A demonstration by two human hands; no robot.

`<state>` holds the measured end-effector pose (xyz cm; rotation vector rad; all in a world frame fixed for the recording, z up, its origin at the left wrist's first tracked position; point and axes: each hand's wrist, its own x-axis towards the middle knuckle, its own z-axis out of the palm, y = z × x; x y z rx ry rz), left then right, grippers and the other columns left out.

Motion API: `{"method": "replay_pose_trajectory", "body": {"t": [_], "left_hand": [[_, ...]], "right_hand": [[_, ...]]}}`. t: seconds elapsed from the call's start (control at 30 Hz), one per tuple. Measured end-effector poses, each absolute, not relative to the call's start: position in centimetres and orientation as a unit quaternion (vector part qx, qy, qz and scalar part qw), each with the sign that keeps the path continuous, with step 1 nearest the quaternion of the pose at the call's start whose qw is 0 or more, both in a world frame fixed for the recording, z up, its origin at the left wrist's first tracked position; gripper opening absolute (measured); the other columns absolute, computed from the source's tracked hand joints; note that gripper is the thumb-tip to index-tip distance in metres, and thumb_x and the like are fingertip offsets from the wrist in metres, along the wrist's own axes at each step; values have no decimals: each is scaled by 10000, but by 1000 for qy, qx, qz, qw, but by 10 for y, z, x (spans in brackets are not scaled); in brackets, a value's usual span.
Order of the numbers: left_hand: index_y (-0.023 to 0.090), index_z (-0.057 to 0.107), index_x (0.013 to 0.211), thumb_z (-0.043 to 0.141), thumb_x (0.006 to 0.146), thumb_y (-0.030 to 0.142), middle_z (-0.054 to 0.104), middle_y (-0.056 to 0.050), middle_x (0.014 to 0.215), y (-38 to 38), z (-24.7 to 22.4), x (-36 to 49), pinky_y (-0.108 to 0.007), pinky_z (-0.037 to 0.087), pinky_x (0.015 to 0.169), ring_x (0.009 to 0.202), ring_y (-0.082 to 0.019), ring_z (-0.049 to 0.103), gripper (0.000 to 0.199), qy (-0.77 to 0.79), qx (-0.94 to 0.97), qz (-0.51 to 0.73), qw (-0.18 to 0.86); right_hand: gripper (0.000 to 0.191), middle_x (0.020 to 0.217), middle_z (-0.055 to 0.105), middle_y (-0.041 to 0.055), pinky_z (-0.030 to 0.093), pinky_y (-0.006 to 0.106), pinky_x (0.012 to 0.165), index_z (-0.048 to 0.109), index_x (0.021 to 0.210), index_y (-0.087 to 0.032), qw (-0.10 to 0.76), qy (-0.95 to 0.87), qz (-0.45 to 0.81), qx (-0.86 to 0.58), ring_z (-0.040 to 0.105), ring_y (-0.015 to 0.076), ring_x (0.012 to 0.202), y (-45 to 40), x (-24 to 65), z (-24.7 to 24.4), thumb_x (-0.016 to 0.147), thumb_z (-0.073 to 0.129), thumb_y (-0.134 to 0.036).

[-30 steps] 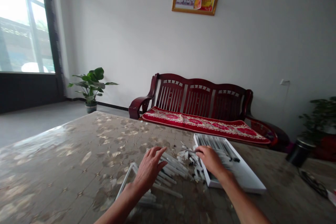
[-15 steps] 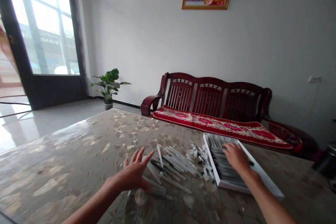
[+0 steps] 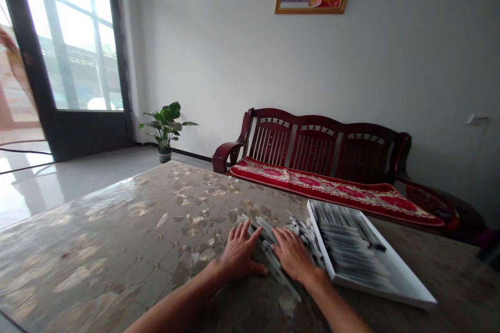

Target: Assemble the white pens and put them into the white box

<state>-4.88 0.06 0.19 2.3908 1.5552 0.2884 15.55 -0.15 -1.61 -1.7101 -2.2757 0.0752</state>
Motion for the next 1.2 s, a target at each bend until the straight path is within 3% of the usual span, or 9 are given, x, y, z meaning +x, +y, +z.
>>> {"method": "replay_pose_trajectory", "body": {"t": [0.23,0.43,0.57,0.63,0.73,0.83,0.9,1.1,1.2], "left_hand": [[275,363,1492,803,481,654,188,-197,1608,35,-9,-21,-607,133,1148,1449,-441,193,1166,488,850,139,141],[288,333,1501,819,513,583,153,-196,1616,33,-5,-31,-654,72,1127,1466,-432,128,1140,498,837,144,174],[266,453,1438,856,499,498,267,-192,1586,27,-6,-40,-602,146,1138,1458,-417,185,1047,511,799,235,215],[254,594,1315,819,584,455,450,-179,1482,24,-7,-42,-531,266,1116,1383,-386,363,791,506,751,348,243],[227,729,1063,636,789,435,681,-129,1121,18,-8,-39,-395,454,944,1050,-278,624,357,491,637,509,308],[184,742,951,590,812,491,689,-66,807,11,-7,-33,-301,488,673,702,-197,631,370,455,558,542,433],[152,732,884,621,780,536,657,-39,704,7,-7,-27,-257,444,562,599,-160,590,413,411,528,534,517],[156,699,901,740,688,526,708,-50,799,3,-6,-27,-214,456,575,658,-133,640,430,349,352,581,646],[169,665,879,742,718,467,721,-49,818,8,-5,-37,-206,475,554,652,-131,669,348,377,245,624,640]], "right_hand": [[448,1371,584,103,324,361,1118,576,1337,-166,169,-774,31,-609,484,243,1301,16,170,-10,909,451,-216],[267,1121,699,87,429,329,975,724,1053,-193,206,-737,-1,-644,595,243,1093,7,173,-2,834,573,-176],[181,1015,714,75,443,342,913,735,949,-196,224,-722,-45,-653,605,262,1018,2,171,1,828,603,-174],[185,998,719,74,449,344,900,731,961,-197,263,-708,-54,-654,617,258,997,2,170,1,847,588,-177],[226,997,722,83,476,344,872,720,1033,-192,347,-685,-38,-640,639,243,965,2,162,5,887,548,-206],[266,967,711,75,504,315,835,715,1064,-202,406,-708,3,-578,648,209,923,-3,141,13,907,501,-192],[330,969,702,66,509,304,853,703,1106,-220,420,-745,19,-519,639,190,941,-9,121,18,908,451,-141],[486,1121,696,71,506,336,940,599,1287,-221,414,-778,82,-465,629,191,1066,-8,89,22,852,433,-80],[356,1056,722,66,514,286,869,669,1155,-213,363,-746,105,-548,671,186,970,7,100,27,847,507,-138]]}}
